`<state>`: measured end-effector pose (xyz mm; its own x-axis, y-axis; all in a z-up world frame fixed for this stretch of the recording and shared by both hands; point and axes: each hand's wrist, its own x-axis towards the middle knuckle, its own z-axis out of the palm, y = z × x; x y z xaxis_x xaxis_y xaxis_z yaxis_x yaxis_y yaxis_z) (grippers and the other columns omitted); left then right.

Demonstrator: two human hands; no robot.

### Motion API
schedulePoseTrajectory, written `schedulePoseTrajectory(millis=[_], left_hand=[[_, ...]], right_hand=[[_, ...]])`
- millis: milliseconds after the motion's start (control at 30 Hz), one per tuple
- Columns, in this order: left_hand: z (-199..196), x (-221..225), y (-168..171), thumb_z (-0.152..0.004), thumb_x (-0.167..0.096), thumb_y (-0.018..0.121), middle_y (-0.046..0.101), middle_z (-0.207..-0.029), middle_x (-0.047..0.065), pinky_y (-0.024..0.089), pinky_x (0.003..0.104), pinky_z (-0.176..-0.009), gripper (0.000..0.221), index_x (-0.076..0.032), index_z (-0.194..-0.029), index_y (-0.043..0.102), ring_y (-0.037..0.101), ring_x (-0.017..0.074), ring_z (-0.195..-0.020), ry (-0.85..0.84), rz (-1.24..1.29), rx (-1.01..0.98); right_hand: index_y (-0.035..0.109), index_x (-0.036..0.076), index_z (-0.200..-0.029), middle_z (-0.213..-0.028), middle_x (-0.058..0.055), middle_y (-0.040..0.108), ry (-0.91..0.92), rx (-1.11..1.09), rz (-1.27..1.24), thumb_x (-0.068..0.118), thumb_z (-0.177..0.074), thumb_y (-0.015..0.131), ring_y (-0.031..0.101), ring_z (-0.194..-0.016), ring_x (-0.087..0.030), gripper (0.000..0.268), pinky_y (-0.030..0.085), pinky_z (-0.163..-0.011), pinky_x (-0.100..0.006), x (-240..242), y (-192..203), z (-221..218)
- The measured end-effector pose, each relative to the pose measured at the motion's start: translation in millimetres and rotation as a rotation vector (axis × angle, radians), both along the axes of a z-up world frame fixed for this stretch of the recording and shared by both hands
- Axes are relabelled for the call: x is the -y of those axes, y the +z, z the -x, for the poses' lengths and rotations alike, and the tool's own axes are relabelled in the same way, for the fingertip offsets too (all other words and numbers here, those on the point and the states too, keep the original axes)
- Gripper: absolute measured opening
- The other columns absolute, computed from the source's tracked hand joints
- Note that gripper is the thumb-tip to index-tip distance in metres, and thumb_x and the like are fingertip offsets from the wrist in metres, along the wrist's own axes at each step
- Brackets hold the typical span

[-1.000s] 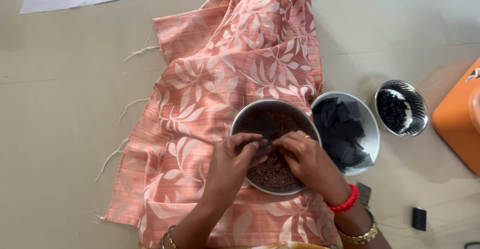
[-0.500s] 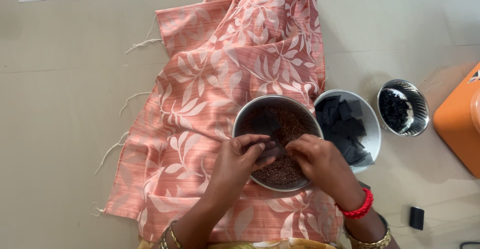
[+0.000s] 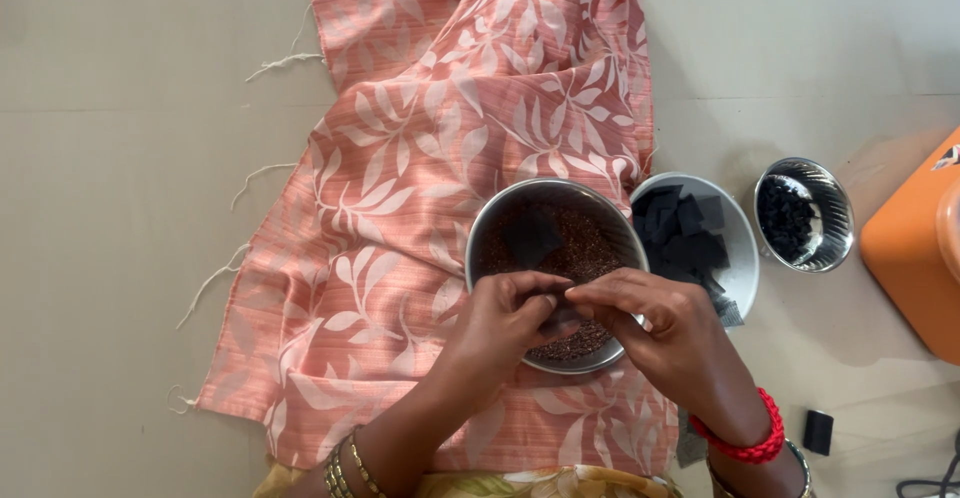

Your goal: The recorder is sorting and cleaning small reddish-brown seeds from impurities in a bowl while sitting on the floor.

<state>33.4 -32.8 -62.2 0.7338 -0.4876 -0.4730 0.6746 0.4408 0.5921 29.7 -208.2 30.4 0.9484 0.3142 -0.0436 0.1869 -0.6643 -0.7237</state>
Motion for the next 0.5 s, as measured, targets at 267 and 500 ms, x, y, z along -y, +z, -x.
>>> schedulePoseTrajectory(millis=[267, 500], left_hand=[[0.5, -0.8, -1.6, -0.102, -0.004, 0.051, 0.072, -0.110, 0.014, 0.064, 0.027, -0.087, 0.027, 0.011, -0.122, 0.063, 0.073, 0.0159, -0.094, 0.003, 0.041, -0.001], [0.4, -5.9, -3.0, -0.103, -0.004, 0.052, 0.071, -0.114, 0.015, 0.064, 0.027, -0.089, 0.026, 0.012, -0.120, 0.063, 0.073, 0.0168, -0.096, -0.003, 0.110, 0.023]], right_hand=[[0.077, 0.005, -0.107, -0.102, -0.011, 0.079, 0.005, 0.064, 0.101, -0.002, -0.084, 0.070, 0.080, -0.088, -0.022, 0.025, 0.062, -0.071, -0.030, -5.5, 6.3, 5.7], [0.077, 0.003, -0.103, -0.100, -0.008, 0.081, -0.186, 0.010, -0.034, -0.002, -0.087, 0.070, 0.079, -0.088, -0.021, 0.018, 0.062, -0.076, -0.031, 10.0, 4.8, 9.1]])
